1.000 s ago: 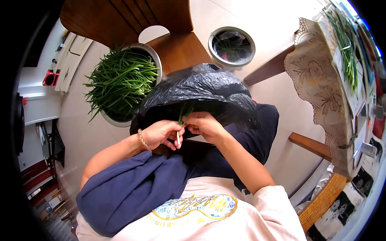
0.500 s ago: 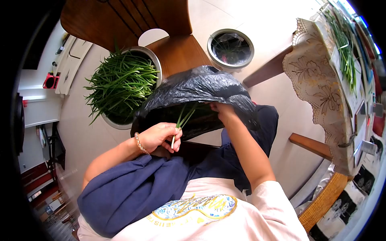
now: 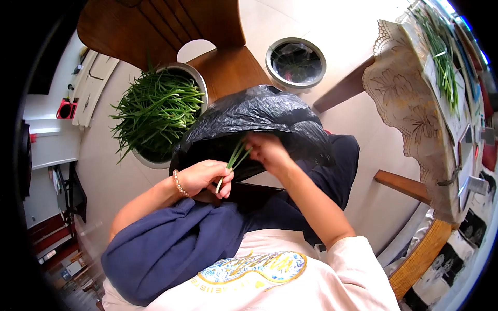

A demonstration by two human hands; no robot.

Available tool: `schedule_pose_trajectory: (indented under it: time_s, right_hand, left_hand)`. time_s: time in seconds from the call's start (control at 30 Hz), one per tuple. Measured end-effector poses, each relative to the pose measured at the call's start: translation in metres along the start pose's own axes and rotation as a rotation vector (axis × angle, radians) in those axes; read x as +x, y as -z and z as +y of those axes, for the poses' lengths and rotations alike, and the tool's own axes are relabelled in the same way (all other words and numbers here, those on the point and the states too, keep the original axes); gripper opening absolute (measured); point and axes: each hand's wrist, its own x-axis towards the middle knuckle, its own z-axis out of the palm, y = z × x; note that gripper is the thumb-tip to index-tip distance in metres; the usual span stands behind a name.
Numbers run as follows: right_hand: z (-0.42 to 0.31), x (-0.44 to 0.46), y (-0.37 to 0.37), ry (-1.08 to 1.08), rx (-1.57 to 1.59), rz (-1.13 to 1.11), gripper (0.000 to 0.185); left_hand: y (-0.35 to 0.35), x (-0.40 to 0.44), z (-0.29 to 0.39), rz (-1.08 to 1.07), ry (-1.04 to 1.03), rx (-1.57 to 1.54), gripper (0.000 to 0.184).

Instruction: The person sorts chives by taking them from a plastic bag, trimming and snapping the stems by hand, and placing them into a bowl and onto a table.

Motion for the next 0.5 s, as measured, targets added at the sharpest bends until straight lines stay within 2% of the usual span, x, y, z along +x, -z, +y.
schedule_pose_trajectory:
  time_s: [0.03,0.07,0.13,0.2,0.23,0.27,0.33,0.37,0.4,0.47,0.5]
  right_hand:
    - [-0.005,-0.003,0.005,-0.035,-0.041,-0.05,0.009]
    - [-0.002,0.025,0.038,-0.008,0.062,0.083,0.006]
    - [0.002,0.032,0.058,-0.015,0.128,0.134,0.003]
    - [-0.012,0.039,0.07,0.081,0.049,0.268,0.007]
    - [-0.022,0.041,0.078,0.157,0.122,0.389,0.012]
    - [-0.02,0.037,0.081,0.135,0.127,0.398,0.012]
    - [-0.048,0.024,0.067,0.179,-0.396,0.33,0.005]
    - [-0.054,0.009,0.054,0.198,-0.394,0.353,0.013]
    - [-0.048,0.014,0.072,0.177,-0.563,0.269,0.016]
    - [-0.069,-0.002,0.052,0.244,-0.847,0.301,0.018]
    - [-0.076,-0.009,0.042,0.306,-0.896,0.3,0.016]
  left_hand:
    - [-0.002,0.0,0.0,0.008,-0.006,-0.02,0.023]
    - [0.007,-0.002,-0.002,-0.079,-0.052,0.007,0.021]
    - [0.002,-0.011,0.002,-0.065,-0.084,-0.016,0.022]
    - [0.008,-0.033,0.02,-0.034,-0.121,0.287,0.021]
    - [0.006,-0.042,0.03,-0.003,-0.113,0.433,0.019]
    - [-0.001,-0.062,0.033,0.045,-0.09,0.538,0.017]
    - [-0.005,-0.095,0.052,0.237,-0.435,1.097,0.02]
    - [-0.01,-0.099,0.054,0.253,-0.367,1.08,0.018]
    - [-0.012,-0.107,0.059,0.249,-0.36,1.088,0.018]
    - [-0.015,-0.125,0.07,0.378,-0.52,1.384,0.015]
    - [-0.018,-0.132,0.071,0.416,-0.539,1.418,0.013]
